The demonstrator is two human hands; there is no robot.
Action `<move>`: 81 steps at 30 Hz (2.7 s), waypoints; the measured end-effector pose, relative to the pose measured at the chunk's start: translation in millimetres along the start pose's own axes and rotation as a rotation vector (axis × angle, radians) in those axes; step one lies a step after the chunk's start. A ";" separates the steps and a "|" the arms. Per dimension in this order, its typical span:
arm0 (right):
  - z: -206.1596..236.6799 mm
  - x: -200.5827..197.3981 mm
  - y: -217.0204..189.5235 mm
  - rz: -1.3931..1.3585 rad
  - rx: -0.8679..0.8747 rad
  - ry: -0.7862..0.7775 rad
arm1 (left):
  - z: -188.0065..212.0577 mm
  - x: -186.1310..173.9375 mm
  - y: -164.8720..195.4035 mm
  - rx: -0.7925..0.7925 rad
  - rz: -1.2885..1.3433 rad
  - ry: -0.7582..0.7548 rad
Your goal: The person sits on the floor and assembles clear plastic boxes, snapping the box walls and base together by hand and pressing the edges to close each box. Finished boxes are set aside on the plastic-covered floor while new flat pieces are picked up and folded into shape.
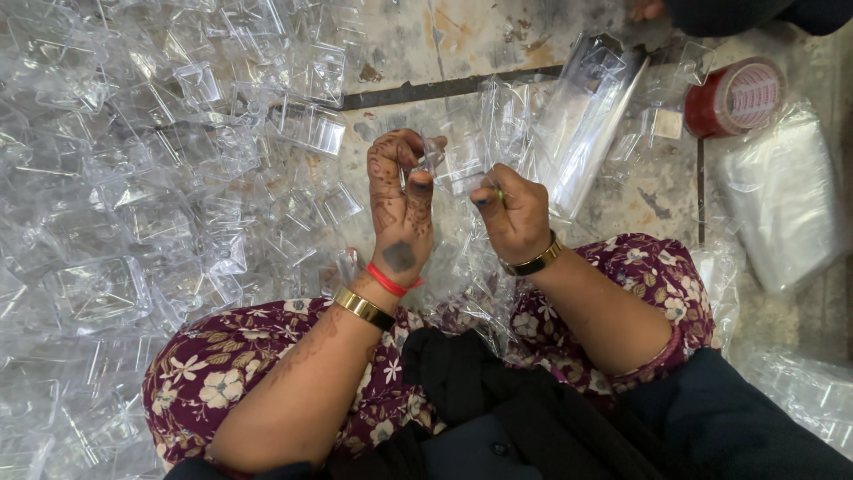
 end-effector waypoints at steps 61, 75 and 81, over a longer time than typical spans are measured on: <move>-14.1 -14.5 24.9 -0.006 0.116 -0.219 | -8.6 25.3 18.6 0.074 -0.426 -0.281; -6.5 -20.8 6.9 -0.010 -0.011 -0.026 | -12.5 21.3 17.9 -0.019 -0.502 -0.162; -16.7 -34.2 16.1 0.139 -0.009 -0.039 | -16.4 12.5 -9.0 -0.278 -0.234 -0.171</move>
Point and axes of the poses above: each hand's wrist, its own z-axis away from the middle knuckle, its own x-axis out of the palm, y = z × x, the point moved 10 cm from there along -z, towards the middle knuckle, and after that the axes turned 7 degrees about -x, right-handed, at the moved point
